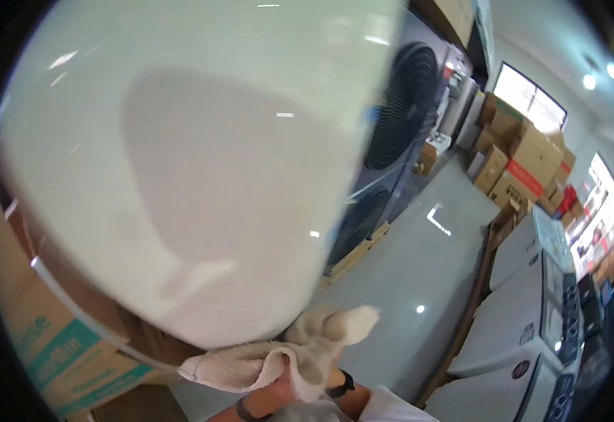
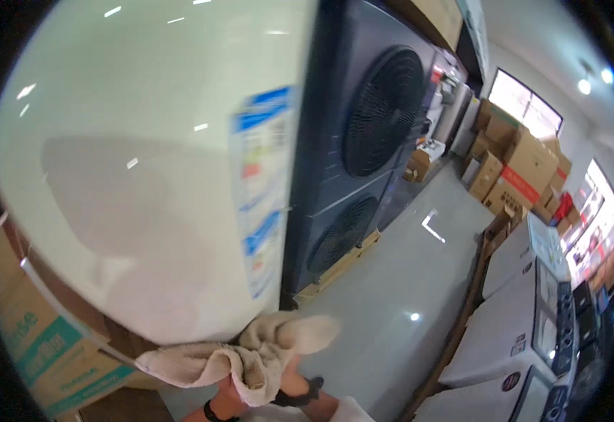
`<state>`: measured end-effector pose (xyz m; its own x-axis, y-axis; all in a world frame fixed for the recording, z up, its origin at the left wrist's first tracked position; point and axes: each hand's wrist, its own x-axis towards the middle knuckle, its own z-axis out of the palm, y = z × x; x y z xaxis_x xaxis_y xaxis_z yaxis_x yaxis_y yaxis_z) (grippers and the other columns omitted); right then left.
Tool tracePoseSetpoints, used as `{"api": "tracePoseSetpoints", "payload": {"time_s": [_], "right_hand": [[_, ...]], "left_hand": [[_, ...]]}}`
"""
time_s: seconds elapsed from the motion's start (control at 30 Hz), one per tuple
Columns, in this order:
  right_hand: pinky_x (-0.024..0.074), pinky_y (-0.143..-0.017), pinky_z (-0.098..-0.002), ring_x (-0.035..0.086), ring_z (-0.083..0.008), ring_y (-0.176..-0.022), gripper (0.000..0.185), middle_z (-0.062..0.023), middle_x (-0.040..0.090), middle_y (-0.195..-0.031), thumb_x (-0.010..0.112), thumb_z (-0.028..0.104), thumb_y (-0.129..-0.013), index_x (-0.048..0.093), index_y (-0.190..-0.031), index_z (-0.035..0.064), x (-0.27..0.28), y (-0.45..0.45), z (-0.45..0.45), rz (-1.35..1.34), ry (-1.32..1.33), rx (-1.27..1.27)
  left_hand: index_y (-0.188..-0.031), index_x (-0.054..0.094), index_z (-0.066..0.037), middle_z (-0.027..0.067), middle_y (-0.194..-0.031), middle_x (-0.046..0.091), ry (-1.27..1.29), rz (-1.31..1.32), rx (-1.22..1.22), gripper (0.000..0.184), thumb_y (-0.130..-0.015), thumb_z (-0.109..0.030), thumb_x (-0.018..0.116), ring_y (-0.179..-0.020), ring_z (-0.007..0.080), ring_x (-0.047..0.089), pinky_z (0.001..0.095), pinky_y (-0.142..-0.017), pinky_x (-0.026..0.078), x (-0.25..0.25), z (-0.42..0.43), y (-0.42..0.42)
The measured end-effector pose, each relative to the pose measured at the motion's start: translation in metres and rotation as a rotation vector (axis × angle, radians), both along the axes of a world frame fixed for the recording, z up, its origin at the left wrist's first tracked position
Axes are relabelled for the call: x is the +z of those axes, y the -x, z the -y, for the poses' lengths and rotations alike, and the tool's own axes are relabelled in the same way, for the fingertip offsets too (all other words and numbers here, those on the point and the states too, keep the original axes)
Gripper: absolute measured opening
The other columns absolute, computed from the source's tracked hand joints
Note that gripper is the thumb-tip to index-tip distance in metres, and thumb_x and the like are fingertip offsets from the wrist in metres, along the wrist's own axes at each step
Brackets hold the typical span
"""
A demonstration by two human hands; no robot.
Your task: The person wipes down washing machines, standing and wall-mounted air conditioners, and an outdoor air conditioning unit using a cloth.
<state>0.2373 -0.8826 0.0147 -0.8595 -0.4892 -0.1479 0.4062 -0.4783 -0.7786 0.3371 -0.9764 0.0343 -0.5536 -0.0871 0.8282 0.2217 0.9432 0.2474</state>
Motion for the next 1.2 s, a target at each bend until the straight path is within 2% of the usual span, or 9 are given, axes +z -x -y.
{"api": "tracePoseSetpoints", "payload": {"time_s": [0.03,0.23,0.27,0.33,0.47,0.63,0.87,1.03,1.2], "right_hand": [[0.0532,-0.094,-0.0388,0.063,-0.0237,-0.111,0.033,-0.0127,0.062,-0.125,0.058,0.024,-0.104,0.056,-0.127,0.0013,-0.002,0.008,0.0,0.018,0.029,0.016],[0.0535,-0.09,-0.0362,0.064,-0.0205,-0.106,0.028,-0.01,0.065,-0.12,0.059,0.022,-0.103,0.061,-0.122,0.0007,-0.01,0.091,-0.018,-0.261,-0.079,-0.165],[0.0531,-0.089,-0.0349,0.064,-0.0195,-0.105,0.028,-0.0091,0.066,-0.119,0.059,0.022,-0.103,0.062,-0.12,0.0002,-0.01,0.106,-0.022,-0.345,-0.156,-0.244],[0.0525,-0.088,-0.0348,0.064,-0.0183,-0.104,0.028,-0.007,0.066,-0.118,0.06,0.021,-0.103,0.062,-0.122,0.0,0.039,0.125,-0.048,0.138,0.217,-0.314],[0.0488,-0.088,-0.0286,0.061,-0.0152,-0.104,0.03,-0.0032,0.064,-0.117,0.058,0.021,-0.105,0.061,-0.123,-0.0021,0.038,0.18,-0.103,-0.158,-0.061,-0.362],[0.0456,-0.099,-0.0328,0.058,-0.0178,-0.116,0.032,-0.0049,0.061,-0.125,0.056,0.018,-0.104,0.058,-0.13,0.0012,0.04,0.257,-0.14,-0.049,0.002,-0.325],[0.0442,-0.101,-0.0324,0.057,-0.0175,-0.117,0.033,-0.0072,0.064,-0.126,0.059,0.018,-0.104,0.06,-0.129,-0.0037,0.078,0.368,-0.14,-0.282,-0.127,-0.369],[0.0412,-0.105,-0.0336,0.053,-0.0198,-0.124,0.039,-0.0097,0.059,-0.134,0.052,0.018,-0.107,0.053,-0.138,-0.0045,0.134,0.483,-0.111,-0.477,-0.175,-0.567],[0.0432,-0.103,-0.0357,0.057,-0.0199,-0.116,0.03,-0.0122,0.064,-0.125,0.051,0.012,-0.107,0.058,-0.128,-0.0083,0.201,0.63,-0.067,-0.763,-0.13,-0.761]], "left_hand": [[-0.138,0.055,0.005,0.0314,-0.143,0.048,0.195,0.179,-0.019,0.073,-0.091,-0.05,0.063,-0.132,0.0499,0.047,0.0553,-0.111,0.04,0.004,0.013,-0.005],[-0.139,0.044,0.022,0.0373,-0.135,0.053,0.001,0.146,-0.1,0.074,-0.077,-0.014,0.062,-0.12,0.0545,0.054,0.0583,-0.107,0.039,0.039,-0.025,0.065],[-0.14,0.043,0.021,0.0377,-0.135,0.052,-0.058,0.154,-0.105,0.075,-0.077,-0.013,0.063,-0.119,0.0548,0.054,0.0586,-0.107,0.039,0.036,-0.029,0.08],[-0.143,0.04,0.02,0.039,-0.137,0.05,-0.148,0.157,-0.092,0.076,-0.079,-0.013,0.062,-0.122,0.0555,0.053,0.0585,-0.109,0.037,0.033,-0.039,0.111],[-0.142,0.041,0.019,0.0428,-0.136,0.049,-0.129,0.125,0.093,0.071,-0.084,-0.017,0.06,-0.126,0.0551,0.05,0.0564,-0.112,0.034,0.056,-0.063,0.185],[-0.156,0.02,0.013,0.0315,-0.162,0.026,-0.417,0.177,0.078,0.072,-0.093,-0.008,0.048,-0.151,0.0501,0.02,0.0555,-0.124,0.009,0.065,-0.068,0.274],[-0.158,0.018,0.01,0.0305,-0.164,0.022,-0.558,-0.028,0.087,0.077,-0.091,-0.008,0.052,-0.153,0.0462,0.019,0.0491,-0.125,0.011,0.09,-0.045,0.394],[-0.151,0.033,0.01,0.0267,-0.161,0.03,-0.289,-0.194,0.018,0.063,-0.104,-0.028,0.052,-0.151,0.0459,0.023,0.0539,-0.124,0.012,0.11,-0.031,0.534],[-0.151,0.028,0.016,0.0392,-0.158,0.023,-0.3,-0.208,0.074,0.079,-0.097,-0.032,0.06,-0.148,0.0556,0.022,0.0587,-0.121,0.015,0.139,-0.039,0.663]]}}
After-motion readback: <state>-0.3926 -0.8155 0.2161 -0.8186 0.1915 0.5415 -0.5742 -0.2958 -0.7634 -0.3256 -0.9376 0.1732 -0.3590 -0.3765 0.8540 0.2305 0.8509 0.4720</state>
